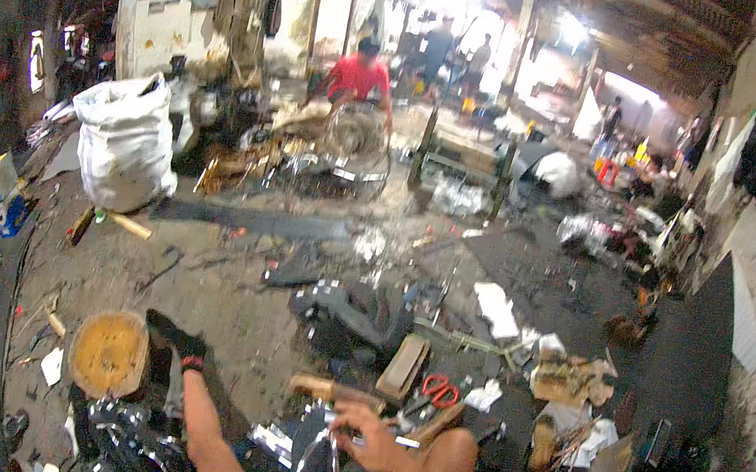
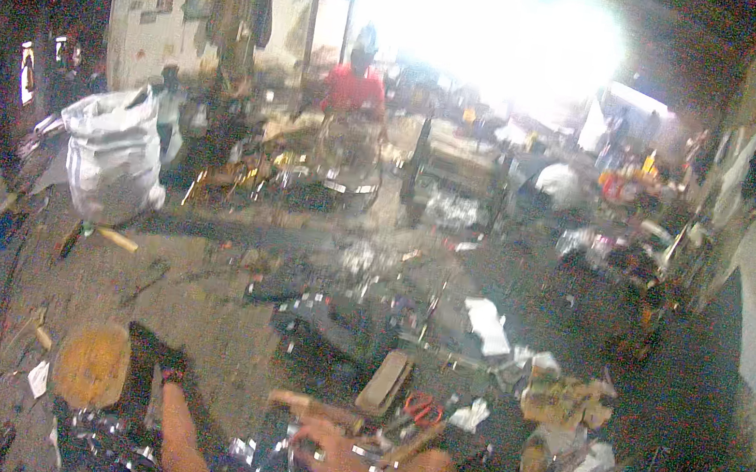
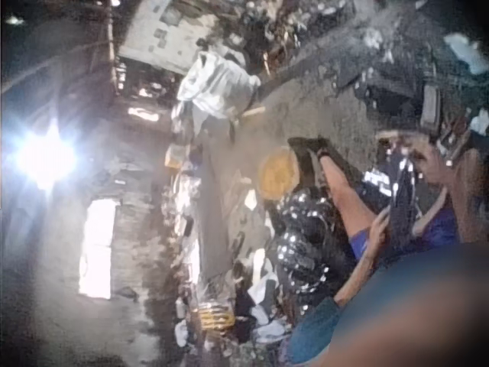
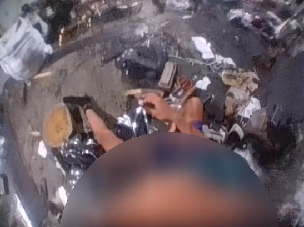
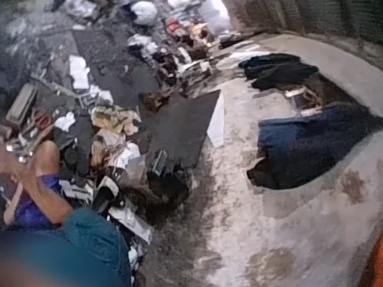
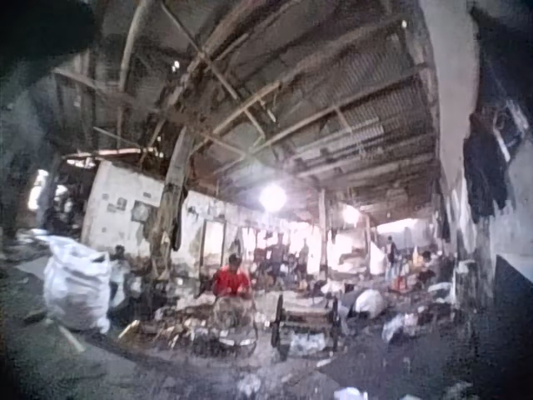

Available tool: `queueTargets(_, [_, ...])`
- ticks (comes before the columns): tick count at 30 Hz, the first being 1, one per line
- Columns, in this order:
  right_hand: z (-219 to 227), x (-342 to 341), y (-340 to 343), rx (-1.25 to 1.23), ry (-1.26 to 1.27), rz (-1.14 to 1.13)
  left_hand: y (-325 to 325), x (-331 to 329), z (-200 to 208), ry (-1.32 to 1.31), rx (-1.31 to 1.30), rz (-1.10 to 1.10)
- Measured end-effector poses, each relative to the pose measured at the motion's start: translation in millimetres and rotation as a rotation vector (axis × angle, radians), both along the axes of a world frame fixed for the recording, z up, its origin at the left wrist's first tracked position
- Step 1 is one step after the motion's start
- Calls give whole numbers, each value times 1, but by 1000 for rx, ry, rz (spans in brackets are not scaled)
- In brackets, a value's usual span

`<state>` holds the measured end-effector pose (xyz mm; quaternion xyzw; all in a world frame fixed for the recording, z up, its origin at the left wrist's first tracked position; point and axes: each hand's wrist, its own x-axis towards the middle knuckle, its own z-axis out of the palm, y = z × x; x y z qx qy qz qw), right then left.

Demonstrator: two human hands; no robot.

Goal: The person sits on the floor and repeatedly inserts metal zip ties into holes on black shoe soles, then pulls and tightens them by hand. The person handles multiple soles and a bundle of zip ties, working one at a time.

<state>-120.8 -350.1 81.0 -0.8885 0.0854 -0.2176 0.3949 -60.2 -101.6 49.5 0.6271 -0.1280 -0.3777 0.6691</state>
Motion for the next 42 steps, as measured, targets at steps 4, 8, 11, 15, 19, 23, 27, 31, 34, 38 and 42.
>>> queueTargets(4, [21,12,-11,97,-116,97,9,0,2,321,-106,-132])
queueTargets(8, [19,20,-18,71,-150,86,15,-1,1,457,-251,-36])
queueTargets(11, [6,26,-21,53,-20,94,10,15,0,437,-123,-105])
queueTargets(15, [-19,23,0,236,102,138,5,25,9,240,-187,-181])
queueTargets(19, [-78,33,48,623,-128,-92,0,29,5,-147,28,-11])
queueTargets(23, [-157,-6,96,1795,288,363,5,40,-9,20,-117,208])
queueTargets(27, [-178,-12,115,1979,190,156,9,38,-4,-15,-50,135])
queueTargets(31, [-100,-4,89,800,211,119,1,31,32,-264,-168,179])
queueTargets(34, [-22,-3,66,1036,-94,-161,10,33,65,-1158,306,-156])
queueTargets(38, [35,4,56,794,-130,-265,9,35,80,-1322,222,-286])
queueTargets(42, [39,6,55,931,-75,-323,7,35,77,-1370,217,-278])
